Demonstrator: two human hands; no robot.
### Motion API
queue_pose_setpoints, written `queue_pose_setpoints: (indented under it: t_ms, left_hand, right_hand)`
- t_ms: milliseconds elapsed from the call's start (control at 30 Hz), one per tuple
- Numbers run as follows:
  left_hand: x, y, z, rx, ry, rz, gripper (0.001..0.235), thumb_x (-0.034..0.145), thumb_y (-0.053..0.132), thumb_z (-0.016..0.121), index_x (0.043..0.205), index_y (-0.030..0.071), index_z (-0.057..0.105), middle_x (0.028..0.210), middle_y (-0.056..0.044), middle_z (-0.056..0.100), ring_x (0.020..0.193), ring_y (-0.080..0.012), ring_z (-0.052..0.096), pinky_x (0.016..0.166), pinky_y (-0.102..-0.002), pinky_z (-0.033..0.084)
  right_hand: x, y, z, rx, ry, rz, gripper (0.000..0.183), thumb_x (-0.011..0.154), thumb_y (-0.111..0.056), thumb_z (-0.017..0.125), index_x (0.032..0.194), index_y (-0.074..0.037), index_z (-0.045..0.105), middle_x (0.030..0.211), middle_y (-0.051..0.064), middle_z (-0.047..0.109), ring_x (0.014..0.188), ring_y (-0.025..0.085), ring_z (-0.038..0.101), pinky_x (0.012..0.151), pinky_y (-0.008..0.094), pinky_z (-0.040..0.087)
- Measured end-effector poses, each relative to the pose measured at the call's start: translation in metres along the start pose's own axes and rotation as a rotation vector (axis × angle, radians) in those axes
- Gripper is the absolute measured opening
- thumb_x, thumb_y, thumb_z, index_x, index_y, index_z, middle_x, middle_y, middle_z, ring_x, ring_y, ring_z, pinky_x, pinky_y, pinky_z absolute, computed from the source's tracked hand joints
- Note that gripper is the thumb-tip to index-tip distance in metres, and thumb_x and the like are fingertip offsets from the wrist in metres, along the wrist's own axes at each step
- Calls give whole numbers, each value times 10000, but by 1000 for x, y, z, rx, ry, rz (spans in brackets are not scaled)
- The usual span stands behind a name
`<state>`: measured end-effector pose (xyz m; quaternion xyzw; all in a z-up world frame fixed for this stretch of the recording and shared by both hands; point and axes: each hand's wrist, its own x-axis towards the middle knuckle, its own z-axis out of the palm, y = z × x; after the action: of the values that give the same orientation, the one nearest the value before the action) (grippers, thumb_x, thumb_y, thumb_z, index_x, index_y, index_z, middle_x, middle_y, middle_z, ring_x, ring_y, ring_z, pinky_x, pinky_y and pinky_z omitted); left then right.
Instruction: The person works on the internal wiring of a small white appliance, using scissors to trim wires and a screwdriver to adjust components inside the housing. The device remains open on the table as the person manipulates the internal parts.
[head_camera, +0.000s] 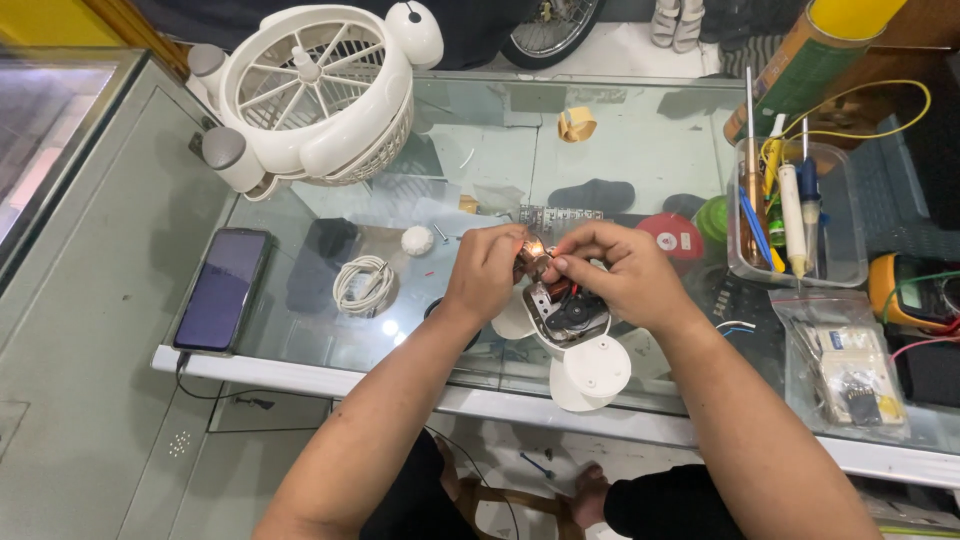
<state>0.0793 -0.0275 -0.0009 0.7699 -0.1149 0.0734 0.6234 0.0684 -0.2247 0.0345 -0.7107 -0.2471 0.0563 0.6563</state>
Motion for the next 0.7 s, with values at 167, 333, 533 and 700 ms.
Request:
queue_pose_setpoints:
  t_ms: [167,333,533,700]
  left_hand:
    - [4,-9,0,5,-6,0,373,866,287,435,537,139,531,404,-56,441,436,-162,394,487,-280,391]
    - [3,-4,0,16,-4,-39,355,848,256,418,541,133,547,417,-66,444,476,-176,395,529,-297,396]
    - [3,-1,-1,33,-1,-49,350,856,288,428,560,144,544,438,-75,459,501,-186,436,546,-299,422]
    - [6,-4,0,47,3,-70,352,848,275,418,562,128,560,438,-89,481,489,-199,439,532,-299,410]
  right_hand:
    - [0,-8,1,-3,16,19,124,905,-40,726,1022,0,740,795,114,794,784,122,675,822,302,548]
    - [1,-10,1,15,13,38,119,903,-35,719,1014,4,739,779,119,792,777,128,685,805,299,557]
    - [1,-10,1,-8,10,54,118,901,-41,723,1007,5,746,777,118,794,779,126,698,798,300,568]
    - [1,-12,1,-16,6,57,138,900,-39,729,1026,13,752,778,114,797,779,122,699,788,292,569]
